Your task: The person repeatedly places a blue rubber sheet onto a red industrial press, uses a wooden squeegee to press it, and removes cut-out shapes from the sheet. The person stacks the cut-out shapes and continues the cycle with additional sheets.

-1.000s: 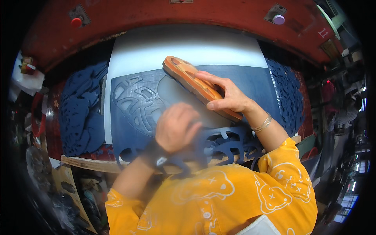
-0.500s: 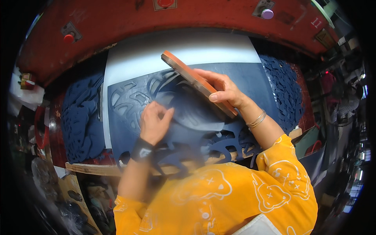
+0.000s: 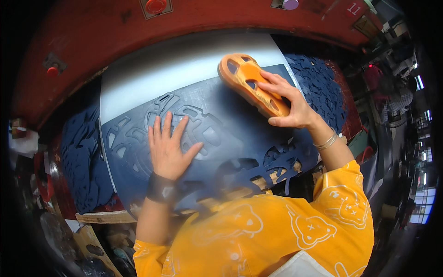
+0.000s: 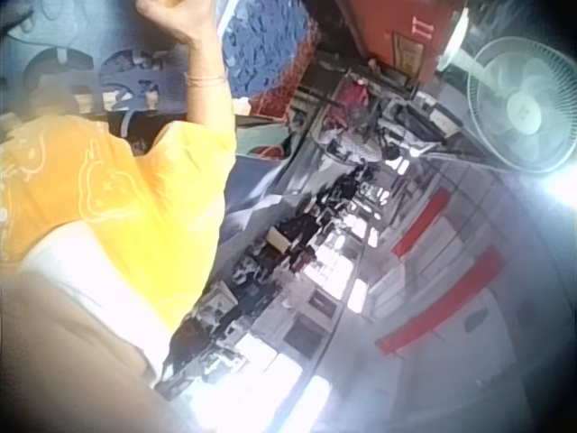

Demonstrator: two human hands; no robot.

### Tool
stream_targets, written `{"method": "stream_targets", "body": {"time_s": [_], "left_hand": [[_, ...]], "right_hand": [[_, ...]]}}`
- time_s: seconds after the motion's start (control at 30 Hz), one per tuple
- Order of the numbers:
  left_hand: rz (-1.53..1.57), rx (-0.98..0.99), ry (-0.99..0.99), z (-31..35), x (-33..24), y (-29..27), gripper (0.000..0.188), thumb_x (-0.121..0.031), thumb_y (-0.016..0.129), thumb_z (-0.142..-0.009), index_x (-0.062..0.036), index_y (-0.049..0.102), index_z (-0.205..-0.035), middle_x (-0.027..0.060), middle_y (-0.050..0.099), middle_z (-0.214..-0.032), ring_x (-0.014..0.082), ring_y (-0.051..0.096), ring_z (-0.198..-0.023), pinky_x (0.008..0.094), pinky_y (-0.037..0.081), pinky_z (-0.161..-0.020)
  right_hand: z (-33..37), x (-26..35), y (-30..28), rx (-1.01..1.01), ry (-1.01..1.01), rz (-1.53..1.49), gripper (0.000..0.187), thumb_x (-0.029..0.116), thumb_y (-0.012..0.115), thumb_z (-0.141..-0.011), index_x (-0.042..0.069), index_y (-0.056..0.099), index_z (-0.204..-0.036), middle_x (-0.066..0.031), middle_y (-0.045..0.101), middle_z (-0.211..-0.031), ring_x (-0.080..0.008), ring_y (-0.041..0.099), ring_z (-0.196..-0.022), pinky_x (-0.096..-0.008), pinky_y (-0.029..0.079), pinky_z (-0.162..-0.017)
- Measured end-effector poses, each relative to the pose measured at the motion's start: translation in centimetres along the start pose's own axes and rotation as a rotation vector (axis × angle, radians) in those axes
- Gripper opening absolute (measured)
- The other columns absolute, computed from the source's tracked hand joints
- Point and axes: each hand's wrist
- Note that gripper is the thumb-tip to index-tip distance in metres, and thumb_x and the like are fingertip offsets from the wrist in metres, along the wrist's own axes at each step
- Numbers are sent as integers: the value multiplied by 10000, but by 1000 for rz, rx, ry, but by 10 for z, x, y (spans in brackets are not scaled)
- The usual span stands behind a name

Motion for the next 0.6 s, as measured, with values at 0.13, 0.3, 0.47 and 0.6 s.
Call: {"method": "stream_targets", "body": {"time_s": [0.13, 0.3, 0.47, 0.6], "left_hand": [[-2, 36, -25, -3, -2, -1, 671, -490, 708, -760, -183, 539, -1333, 210, 396, -1441, 431, 297, -1356, 559, 181, -1123], [2, 34, -33, -4, -5, -4, 666, -485, 702, -768, -175, 537, -1334, 213, 396, -1438, 433, 291, -1358, 553, 177, -1126], [42, 50, -22, -5, -4, -7, 649, -419, 724, -761, -133, 543, -1314, 211, 396, -1439, 432, 296, -1359, 541, 183, -1131], [207, -40, -35, 6, 6, -24, 572, -248, 745, -741, -76, 569, -1257, 205, 429, -1414, 402, 330, -1353, 499, 239, -1124]], "right_hand": [[17, -6, 0, 86, -60, 332, 739, 331, 778, -564, 186, 610, -1269, -178, 407, -1446, -436, 372, -1279, -505, 313, -1052], [14, -3, 17, 174, -90, 463, 697, 304, 776, -577, 226, 606, -1248, -149, 413, -1438, -482, 336, -1290, -550, 286, -1055], [17, -3, 13, 240, -68, 529, 740, 357, 781, -642, 197, 538, -1323, -154, 363, -1480, -478, 277, -1354, -552, 258, -1090], [63, -4, -9, -36, 196, 286, 852, 419, 835, -633, 26, 507, -1313, -189, 391, -1452, -374, 338, -1368, -462, 281, -1124]]}}
Point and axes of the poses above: each hand's wrist, its own z-axis away from the middle knuckle, its own y-axis out of the palm, x = y × z
